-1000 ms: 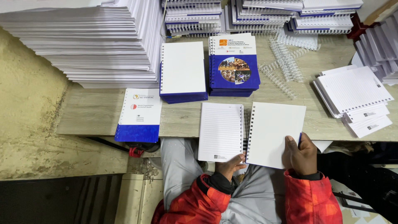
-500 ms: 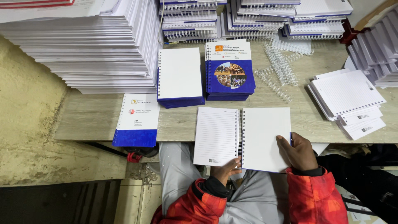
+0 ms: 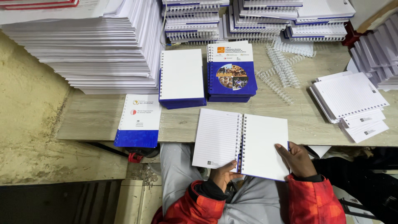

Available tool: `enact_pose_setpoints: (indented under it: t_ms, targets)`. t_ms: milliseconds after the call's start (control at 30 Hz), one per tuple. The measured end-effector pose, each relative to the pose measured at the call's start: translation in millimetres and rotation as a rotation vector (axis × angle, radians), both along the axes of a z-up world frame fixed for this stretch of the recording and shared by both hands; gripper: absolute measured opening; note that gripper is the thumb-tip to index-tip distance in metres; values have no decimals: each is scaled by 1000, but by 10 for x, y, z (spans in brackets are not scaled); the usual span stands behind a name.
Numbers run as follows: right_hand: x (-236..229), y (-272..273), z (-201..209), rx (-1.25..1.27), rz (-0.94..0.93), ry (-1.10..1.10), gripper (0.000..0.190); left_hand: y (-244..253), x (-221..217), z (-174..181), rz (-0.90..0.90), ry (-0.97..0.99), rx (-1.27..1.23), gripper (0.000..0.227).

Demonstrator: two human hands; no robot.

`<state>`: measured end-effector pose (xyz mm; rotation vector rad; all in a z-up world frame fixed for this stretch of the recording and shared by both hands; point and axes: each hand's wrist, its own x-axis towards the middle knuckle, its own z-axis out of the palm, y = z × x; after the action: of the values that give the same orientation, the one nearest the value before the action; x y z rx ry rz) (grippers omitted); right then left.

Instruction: The person sits on the floor and assembles spiral-bound notebooks by hand. They pick up loose sheets of paper and blue covers, insert the paper into the covers, and then attach the spiral binding to the punched holes. The finished notebooks are placed on a stack on the table.

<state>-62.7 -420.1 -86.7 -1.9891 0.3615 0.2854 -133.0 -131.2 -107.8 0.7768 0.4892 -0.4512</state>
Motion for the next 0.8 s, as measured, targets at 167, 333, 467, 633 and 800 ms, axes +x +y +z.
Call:
enact_pose_setpoints:
  t_ms: [167,333,467,633,800]
  targets:
    - [-67,65,-73,444,-10,-117,28,-6,-74,320,34,-74,-172,65]
    - [-65,191,-71,432,105,-169,31,27,-123,450,69,-322,-325,75]
    - [-262,638,679,3,-34,-251,63,118,-108,736,158,-681,8,96]
    - [-436,655,549,693,284,-345,57,338,31,1298,-172,-1027,437,52]
    - [-525,863,-135,596,-249,-296,33,468,61,1068,306,-1014,711,72]
